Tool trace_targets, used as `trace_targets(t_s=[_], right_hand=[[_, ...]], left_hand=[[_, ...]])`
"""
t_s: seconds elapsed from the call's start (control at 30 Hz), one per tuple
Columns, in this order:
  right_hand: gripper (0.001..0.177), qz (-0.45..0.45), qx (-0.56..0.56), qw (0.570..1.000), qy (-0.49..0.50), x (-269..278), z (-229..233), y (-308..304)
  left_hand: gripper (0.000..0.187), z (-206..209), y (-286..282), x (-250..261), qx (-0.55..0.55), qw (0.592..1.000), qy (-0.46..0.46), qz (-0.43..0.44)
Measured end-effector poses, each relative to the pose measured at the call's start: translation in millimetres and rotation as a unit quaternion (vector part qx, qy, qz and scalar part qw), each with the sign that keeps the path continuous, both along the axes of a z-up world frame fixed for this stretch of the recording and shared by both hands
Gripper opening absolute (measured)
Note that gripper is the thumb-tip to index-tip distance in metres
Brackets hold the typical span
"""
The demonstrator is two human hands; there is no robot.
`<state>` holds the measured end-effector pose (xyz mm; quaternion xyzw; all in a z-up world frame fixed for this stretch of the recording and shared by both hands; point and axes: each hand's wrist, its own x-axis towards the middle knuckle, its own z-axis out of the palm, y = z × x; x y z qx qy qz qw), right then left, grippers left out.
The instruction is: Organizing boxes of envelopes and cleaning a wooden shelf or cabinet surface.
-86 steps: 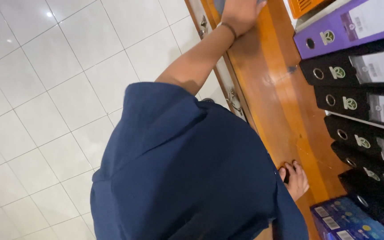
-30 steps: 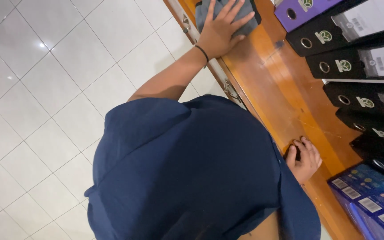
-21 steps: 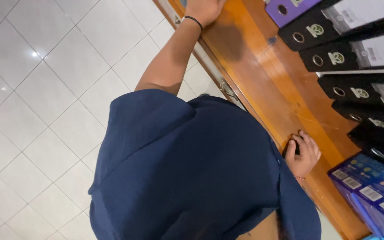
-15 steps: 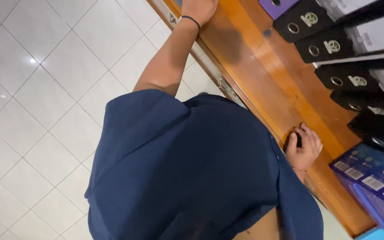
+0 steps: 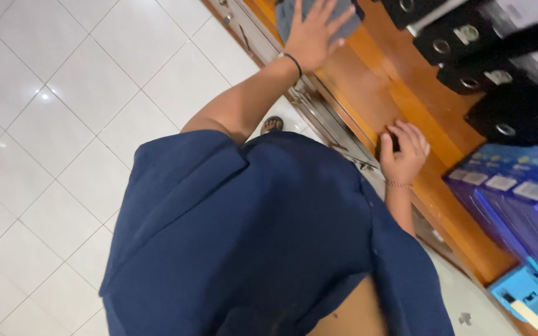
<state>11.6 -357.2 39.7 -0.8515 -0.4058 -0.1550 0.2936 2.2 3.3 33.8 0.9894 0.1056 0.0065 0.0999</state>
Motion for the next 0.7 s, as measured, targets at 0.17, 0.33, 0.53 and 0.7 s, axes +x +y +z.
trace_targets(t_s=[0.17,0.33,0.53,0.7], right_hand=[[0.029,0.06,0.088,0.994,-0.004,-2,9,-5],[0.048,0.054,0.154,0.987,0.001,-6,3,-17],[0.085,0.019,0.013,1.0,0.0,-13,-6,-31],[0.085,0.02,-0.219,0.974,0.045,-26,20,-11]], left_hand=[[0.06,-1,-108,-16,-0.043,0.991,-0.036,-0.124],[0.065,-16,-190,-32,-0.096,0.958,-0.092,-0.255],[0.036,4,-190,-29,-0.27,0.855,-0.096,-0.433],[0.022,-65,-92,0,-0.14,0.931,-0.326,-0.083]])
